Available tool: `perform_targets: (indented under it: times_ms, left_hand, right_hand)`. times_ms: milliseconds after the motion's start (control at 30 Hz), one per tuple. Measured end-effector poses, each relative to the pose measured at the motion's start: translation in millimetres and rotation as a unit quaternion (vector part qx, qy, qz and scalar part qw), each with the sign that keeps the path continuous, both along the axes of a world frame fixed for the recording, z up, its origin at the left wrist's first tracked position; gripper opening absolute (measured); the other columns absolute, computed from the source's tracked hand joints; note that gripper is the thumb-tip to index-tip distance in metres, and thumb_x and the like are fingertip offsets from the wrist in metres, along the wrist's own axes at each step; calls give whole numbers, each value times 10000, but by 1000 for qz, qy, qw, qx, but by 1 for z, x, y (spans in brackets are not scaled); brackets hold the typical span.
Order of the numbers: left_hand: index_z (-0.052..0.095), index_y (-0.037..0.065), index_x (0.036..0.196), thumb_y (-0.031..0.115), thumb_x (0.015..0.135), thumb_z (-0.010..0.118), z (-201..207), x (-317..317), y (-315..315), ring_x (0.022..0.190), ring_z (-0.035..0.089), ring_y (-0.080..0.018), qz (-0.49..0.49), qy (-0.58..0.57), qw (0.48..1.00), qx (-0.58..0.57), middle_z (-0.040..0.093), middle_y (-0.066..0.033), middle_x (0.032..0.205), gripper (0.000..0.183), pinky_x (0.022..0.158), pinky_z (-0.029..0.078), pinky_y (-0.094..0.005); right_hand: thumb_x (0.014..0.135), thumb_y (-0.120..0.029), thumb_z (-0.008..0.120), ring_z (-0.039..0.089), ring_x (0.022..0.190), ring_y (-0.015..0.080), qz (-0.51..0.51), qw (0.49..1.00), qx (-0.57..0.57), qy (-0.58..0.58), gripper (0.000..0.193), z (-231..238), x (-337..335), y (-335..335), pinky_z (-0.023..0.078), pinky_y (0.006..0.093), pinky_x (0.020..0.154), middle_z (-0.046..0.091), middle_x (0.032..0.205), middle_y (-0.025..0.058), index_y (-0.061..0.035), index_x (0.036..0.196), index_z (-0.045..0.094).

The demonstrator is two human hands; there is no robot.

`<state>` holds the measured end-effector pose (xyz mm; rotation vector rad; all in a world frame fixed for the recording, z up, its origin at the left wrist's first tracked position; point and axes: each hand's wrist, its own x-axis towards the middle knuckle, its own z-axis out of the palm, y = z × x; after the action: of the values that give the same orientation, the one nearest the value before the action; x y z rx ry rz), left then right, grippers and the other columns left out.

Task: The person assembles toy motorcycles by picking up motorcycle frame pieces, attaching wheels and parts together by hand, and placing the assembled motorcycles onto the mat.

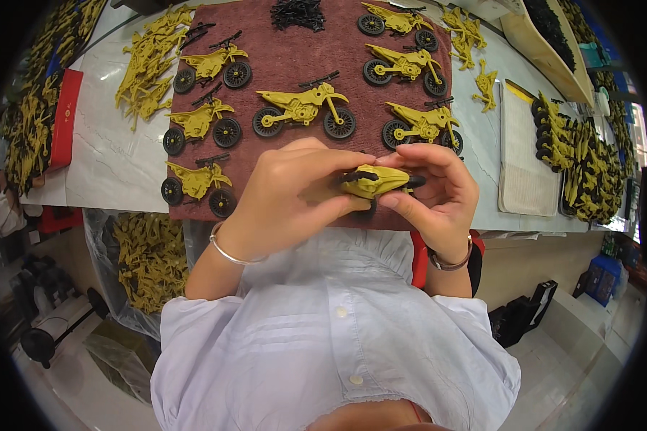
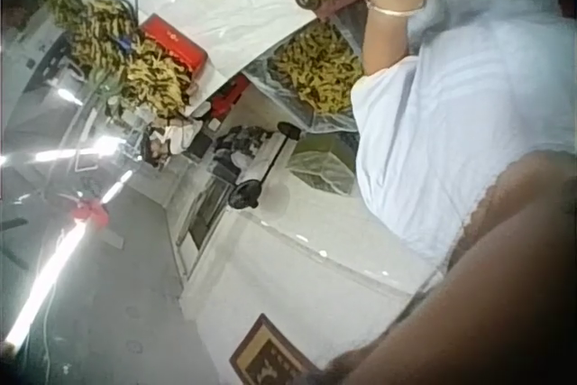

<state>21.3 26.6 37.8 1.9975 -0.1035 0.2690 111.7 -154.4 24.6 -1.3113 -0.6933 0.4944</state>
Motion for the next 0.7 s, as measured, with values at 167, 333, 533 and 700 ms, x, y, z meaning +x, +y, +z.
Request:
perform_targets:
  times_ms: [167,333,533,700]
  left_hand:
    - [645,3,953,34,578,726,4,5,2,671,585,-211,5,-40,996,79,647,-88,781,385,659,434,-290]
    - [612,2,956,130,679,711,18,42,23,666,591,-226,-31,-97,987,126,636,-103,807,321,621,445,-319]
    - [495,-26,1113,148,766,670,15,99,106,721,591,-97,7,108,987,122,634,-91,805,426,628,466,-239]
    - [458,-32,1146,67,805,620,20,109,106,902,557,-85,-67,230,970,-40,603,-48,1004,390,785,447,-222]
  right_hand:
    - [665,86,708,610,909,221,-10,993,3,-119,433,1,7,-5,510,302,785,596,988,139,70,1055,522]
    - [654,74,719,537,1064,207,16,997,50,59,658,17,26,2,469,317,865,547,1142,151,1,1232,414]
    - [754,-124,683,444,1178,273,-211,922,-210,-248,578,-9,121,-35,388,403,951,483,1222,190,-26,1253,407]
    - [809,-203,601,481,1081,358,-252,727,-459,-445,460,-55,159,-77,386,434,899,502,1181,221,-32,1213,463]
